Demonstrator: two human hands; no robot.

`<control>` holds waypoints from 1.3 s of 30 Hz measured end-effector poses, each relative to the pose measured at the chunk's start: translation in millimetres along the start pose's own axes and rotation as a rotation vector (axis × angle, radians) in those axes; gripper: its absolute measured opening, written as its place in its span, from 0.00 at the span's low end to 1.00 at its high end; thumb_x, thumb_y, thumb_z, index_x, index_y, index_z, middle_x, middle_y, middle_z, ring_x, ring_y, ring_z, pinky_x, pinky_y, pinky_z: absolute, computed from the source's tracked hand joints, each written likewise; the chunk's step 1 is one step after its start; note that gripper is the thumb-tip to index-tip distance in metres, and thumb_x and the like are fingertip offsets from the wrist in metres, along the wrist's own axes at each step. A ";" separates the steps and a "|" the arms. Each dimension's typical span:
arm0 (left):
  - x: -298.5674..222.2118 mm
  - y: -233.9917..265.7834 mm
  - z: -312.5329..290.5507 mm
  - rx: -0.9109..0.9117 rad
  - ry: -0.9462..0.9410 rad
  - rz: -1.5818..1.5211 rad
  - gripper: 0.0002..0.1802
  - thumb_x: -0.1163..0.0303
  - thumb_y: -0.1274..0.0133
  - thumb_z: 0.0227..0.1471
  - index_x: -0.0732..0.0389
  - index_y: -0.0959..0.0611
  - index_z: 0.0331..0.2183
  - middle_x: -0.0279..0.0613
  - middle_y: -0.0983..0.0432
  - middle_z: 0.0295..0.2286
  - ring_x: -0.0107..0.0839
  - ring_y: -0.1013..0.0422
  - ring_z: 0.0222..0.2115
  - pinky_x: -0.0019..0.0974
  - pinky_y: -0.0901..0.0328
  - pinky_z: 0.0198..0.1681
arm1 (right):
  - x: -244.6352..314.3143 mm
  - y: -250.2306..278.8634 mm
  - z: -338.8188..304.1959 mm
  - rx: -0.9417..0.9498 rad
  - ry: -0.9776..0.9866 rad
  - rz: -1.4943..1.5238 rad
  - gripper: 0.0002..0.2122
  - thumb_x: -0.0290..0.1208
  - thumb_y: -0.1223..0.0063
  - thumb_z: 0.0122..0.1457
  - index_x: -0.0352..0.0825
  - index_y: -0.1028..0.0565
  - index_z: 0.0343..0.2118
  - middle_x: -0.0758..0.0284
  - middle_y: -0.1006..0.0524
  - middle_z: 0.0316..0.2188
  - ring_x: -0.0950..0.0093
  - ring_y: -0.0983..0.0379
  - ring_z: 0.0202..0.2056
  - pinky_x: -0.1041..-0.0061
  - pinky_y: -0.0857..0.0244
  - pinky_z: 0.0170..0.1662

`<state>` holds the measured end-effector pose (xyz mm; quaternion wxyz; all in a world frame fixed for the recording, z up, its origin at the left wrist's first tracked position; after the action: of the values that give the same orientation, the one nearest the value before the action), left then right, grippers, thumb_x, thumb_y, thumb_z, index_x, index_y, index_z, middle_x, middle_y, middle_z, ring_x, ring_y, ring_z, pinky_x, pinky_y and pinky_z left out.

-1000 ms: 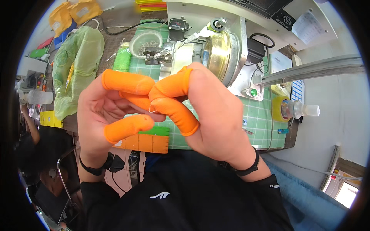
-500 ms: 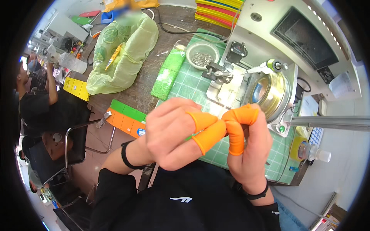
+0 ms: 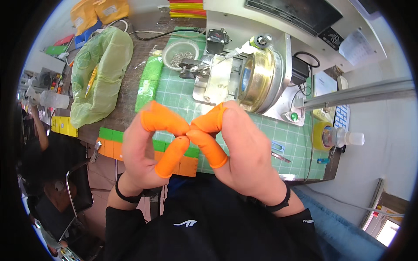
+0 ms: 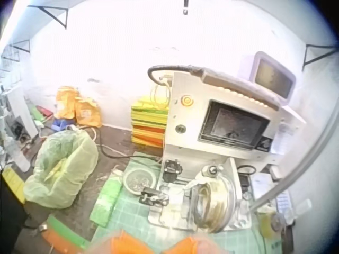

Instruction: Assembling small electronic components and wiring using glue and tools at a workbench.

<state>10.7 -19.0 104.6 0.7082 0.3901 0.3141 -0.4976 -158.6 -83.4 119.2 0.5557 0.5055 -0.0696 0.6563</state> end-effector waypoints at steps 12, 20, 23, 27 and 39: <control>5.2 6.3 22.9 0.279 0.028 -0.222 0.15 0.80 0.41 0.53 0.69 0.25 0.43 0.45 0.27 0.38 0.32 0.29 0.32 0.34 0.34 0.41 | -3.4 7.9 -3.5 -0.054 0.119 -0.047 0.12 0.24 0.37 0.60 0.26 0.29 0.40 0.59 0.25 0.35 0.73 0.26 0.32 0.77 0.32 0.34; 4.2 11.5 20.7 0.154 0.004 -0.105 0.15 0.82 0.40 0.52 0.69 0.22 0.43 0.46 0.26 0.37 0.34 0.26 0.33 0.36 0.30 0.38 | -11.0 7.5 -3.9 -0.064 0.146 0.028 0.13 0.25 0.41 0.62 0.26 0.34 0.43 0.56 0.26 0.37 0.72 0.24 0.30 0.75 0.28 0.34; 5.9 16.9 17.4 0.072 0.031 -0.120 0.13 0.83 0.38 0.50 0.68 0.19 0.40 0.49 0.26 0.37 0.35 0.24 0.31 0.37 0.26 0.33 | -12.2 6.4 -4.5 -0.154 0.059 0.102 0.13 0.22 0.37 0.58 0.26 0.31 0.41 0.59 0.24 0.33 0.70 0.27 0.27 0.74 0.30 0.31; 8.6 16.3 11.4 -0.013 -0.071 -0.003 0.07 0.85 0.36 0.47 0.67 0.16 0.31 0.51 0.28 0.41 0.34 0.23 0.32 0.38 0.22 0.35 | -8.2 7.8 -7.9 -0.261 -0.005 0.126 0.14 0.19 0.32 0.52 0.27 0.27 0.39 0.63 0.20 0.30 0.68 0.29 0.27 0.73 0.33 0.31; 5.7 9.3 1.3 -0.030 0.008 -0.170 0.12 0.88 0.37 0.45 0.70 0.21 0.33 0.47 0.30 0.39 0.35 0.23 0.25 0.41 0.22 0.32 | -7.9 6.6 -15.8 -0.215 0.011 0.138 0.15 0.20 0.33 0.53 0.27 0.28 0.40 0.62 0.20 0.30 0.68 0.29 0.26 0.72 0.34 0.30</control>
<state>21.3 -20.9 102.7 0.6679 0.3532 0.3563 -0.5498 -174.2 -80.7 108.9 0.5605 0.4337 -0.1710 0.6845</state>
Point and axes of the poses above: each hand's wrist, its own z-axis towards the middle knuckle, its own y-axis out of the back of the hand, x = y × z, the point moved 2 cm from there along z, towards the middle knuckle
